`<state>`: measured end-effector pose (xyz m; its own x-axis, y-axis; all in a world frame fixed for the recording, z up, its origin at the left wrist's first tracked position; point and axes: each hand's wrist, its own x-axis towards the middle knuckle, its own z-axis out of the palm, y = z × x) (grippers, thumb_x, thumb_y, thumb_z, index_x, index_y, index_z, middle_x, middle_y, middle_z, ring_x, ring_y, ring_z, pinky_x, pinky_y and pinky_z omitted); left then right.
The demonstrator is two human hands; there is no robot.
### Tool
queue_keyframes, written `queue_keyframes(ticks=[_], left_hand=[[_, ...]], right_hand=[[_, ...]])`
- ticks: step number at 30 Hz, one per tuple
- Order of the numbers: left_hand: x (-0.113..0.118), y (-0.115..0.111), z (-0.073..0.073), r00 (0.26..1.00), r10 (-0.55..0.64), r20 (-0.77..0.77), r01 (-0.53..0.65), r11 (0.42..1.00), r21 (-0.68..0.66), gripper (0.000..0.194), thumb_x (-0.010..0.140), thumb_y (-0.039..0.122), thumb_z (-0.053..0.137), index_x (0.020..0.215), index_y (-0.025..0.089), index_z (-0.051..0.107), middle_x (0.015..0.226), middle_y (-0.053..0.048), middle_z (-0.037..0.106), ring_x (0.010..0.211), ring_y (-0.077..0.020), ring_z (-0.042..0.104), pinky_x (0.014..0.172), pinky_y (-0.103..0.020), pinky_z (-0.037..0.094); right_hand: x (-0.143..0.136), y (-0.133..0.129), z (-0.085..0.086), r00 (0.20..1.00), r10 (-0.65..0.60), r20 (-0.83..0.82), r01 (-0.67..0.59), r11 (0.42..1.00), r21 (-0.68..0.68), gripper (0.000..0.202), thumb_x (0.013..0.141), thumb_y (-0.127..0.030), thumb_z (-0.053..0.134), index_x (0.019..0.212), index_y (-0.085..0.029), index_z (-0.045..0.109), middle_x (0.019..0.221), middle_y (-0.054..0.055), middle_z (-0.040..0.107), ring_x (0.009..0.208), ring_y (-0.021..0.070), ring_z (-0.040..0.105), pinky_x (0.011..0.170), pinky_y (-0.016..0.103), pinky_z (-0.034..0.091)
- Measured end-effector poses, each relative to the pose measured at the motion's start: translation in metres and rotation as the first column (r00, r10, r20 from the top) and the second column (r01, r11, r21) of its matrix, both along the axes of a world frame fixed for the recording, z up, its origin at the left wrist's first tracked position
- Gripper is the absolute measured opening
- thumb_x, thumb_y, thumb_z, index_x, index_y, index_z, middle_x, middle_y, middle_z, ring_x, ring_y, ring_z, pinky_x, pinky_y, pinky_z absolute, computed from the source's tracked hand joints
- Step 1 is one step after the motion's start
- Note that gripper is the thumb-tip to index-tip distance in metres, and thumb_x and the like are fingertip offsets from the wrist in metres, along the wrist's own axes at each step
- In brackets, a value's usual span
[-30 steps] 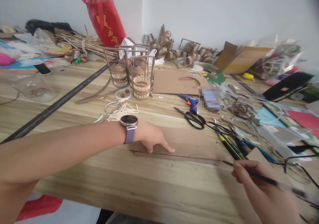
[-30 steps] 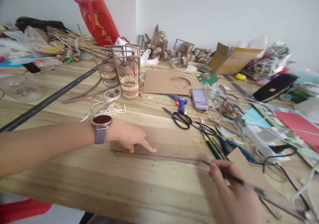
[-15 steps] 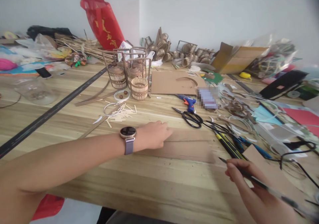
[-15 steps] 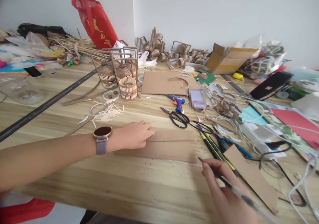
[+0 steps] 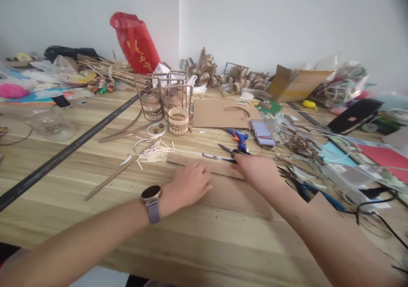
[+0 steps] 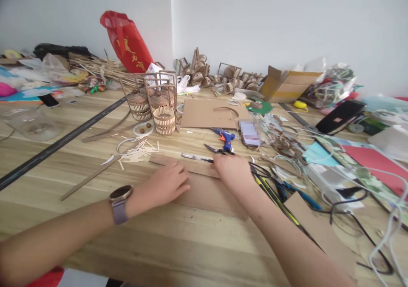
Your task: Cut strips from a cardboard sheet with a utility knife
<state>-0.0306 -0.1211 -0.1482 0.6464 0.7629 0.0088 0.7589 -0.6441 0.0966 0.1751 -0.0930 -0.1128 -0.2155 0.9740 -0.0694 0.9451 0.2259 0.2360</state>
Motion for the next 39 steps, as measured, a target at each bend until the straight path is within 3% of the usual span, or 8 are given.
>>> queue_keyframes(ticks=[4, 8, 16, 23, 27, 30, 35, 39], left_hand=[[0.003, -0.010, -0.010, 0.998, 0.047, 0.044, -0.047, 0.999, -0.004, 0.042, 0.090, 0.053, 0.065, 0.107, 0.015, 0.066, 0.112, -0.012, 0.061, 0.108, -0.0300, 0.055, 0.088, -0.040, 0.049], [0.006, -0.010, -0.016, 0.994, 0.070, 0.082, -0.068, 0.997, -0.032, 0.061, 0.080, 0.067, 0.068, 0.110, 0.014, 0.065, 0.128, -0.017, 0.059, 0.116, -0.0348, 0.053, 0.095, -0.046, 0.048], [0.005, -0.004, -0.020, 0.992, 0.084, 0.095, -0.066, 0.981, -0.182, 0.087, 0.057, 0.070, 0.083, 0.120, 0.015, 0.062, 0.152, -0.021, 0.042, 0.133, -0.0402, 0.043, 0.109, -0.052, 0.039], [0.002, -0.005, -0.021, 0.988, 0.113, 0.107, -0.085, 0.967, -0.241, 0.086, 0.058, 0.065, 0.085, 0.126, 0.018, 0.059, 0.150, -0.018, 0.044, 0.140, -0.0419, 0.036, 0.114, -0.057, 0.034], [0.001, -0.006, -0.022, 0.991, 0.107, 0.081, -0.084, 0.965, -0.248, 0.085, 0.062, 0.064, 0.082, 0.128, 0.017, 0.058, 0.152, -0.019, 0.041, 0.142, -0.0430, 0.032, 0.113, -0.059, 0.036], [0.000, -0.006, -0.025, 0.992, 0.104, 0.075, -0.083, 0.965, -0.247, 0.086, 0.064, 0.065, 0.081, 0.129, 0.015, 0.056, 0.153, -0.022, 0.039, 0.143, -0.0435, 0.031, 0.112, -0.060, 0.036], [-0.002, -0.006, -0.026, 0.992, 0.095, 0.084, -0.075, 0.974, -0.216, 0.082, 0.065, 0.066, 0.080, 0.127, 0.016, 0.057, 0.152, -0.021, 0.040, 0.143, -0.0428, 0.032, 0.112, -0.059, 0.036], [-0.003, -0.006, -0.024, 0.994, 0.083, 0.076, -0.065, 0.974, -0.215, 0.086, 0.063, 0.068, 0.080, 0.128, 0.017, 0.056, 0.152, -0.020, 0.040, 0.143, -0.0422, 0.032, 0.113, -0.057, 0.036]], right_hand=[[-0.034, 0.036, -0.014, 0.999, 0.031, -0.041, -0.035, 0.996, -0.083, 0.025, 0.096, -0.037, 0.060, 0.101, -0.014, 0.068, 0.098, 0.008, 0.073, 0.092, 0.0210, 0.070, 0.083, 0.040, 0.054], [-0.036, 0.050, -0.023, 0.994, 0.012, -0.113, -0.023, 0.995, -0.097, 0.031, 0.097, -0.043, 0.058, 0.108, -0.015, 0.066, 0.105, 0.006, 0.069, 0.093, 0.0180, 0.067, 0.084, 0.040, 0.056], [0.055, 0.067, -0.006, 0.952, -0.256, -0.168, 0.254, 0.967, -0.036, 0.027, 0.098, -0.039, 0.055, 0.106, -0.016, 0.065, 0.103, 0.006, 0.069, 0.091, 0.0174, 0.065, 0.082, 0.038, 0.053], [0.125, 0.018, 0.000, 0.902, -0.404, -0.152, 0.389, 0.914, -0.121, 0.037, 0.095, -0.037, 0.049, 0.067, -0.019, 0.066, 0.076, 0.008, 0.071, 0.075, 0.0212, 0.067, 0.062, 0.028, 0.041], [0.130, -0.020, -0.011, 0.883, -0.442, -0.159, 0.414, 0.893, -0.178, 0.023, 0.091, -0.039, 0.056, 0.088, -0.021, 0.069, 0.086, 0.006, 0.074, 0.081, 0.0222, 0.069, 0.064, 0.028, 0.043], [0.126, -0.036, -0.023, 0.874, -0.463, -0.147, 0.441, 0.883, -0.157, 0.029, 0.089, -0.041, 0.057, 0.107, -0.018, 0.063, 0.095, 0.011, 0.074, 0.089, 0.0280, 0.070, 0.067, 0.032, 0.045], [0.119, -0.045, -0.035, 0.891, -0.432, -0.143, 0.415, 0.900, -0.135, 0.027, 0.088, -0.029, 0.053, 0.110, -0.013, 0.058, 0.112, 0.019, 0.070, 0.110, 0.0367, 0.063, 0.086, 0.042, 0.045], [0.116, -0.063, -0.026, 0.893, -0.403, -0.198, 0.360, 0.906, -0.222, 0.029, 0.086, -0.035, 0.055, 0.109, -0.018, 0.060, 0.108, 0.014, 0.072, 0.104, 0.0321, 0.066, 0.086, 0.039, 0.048]])
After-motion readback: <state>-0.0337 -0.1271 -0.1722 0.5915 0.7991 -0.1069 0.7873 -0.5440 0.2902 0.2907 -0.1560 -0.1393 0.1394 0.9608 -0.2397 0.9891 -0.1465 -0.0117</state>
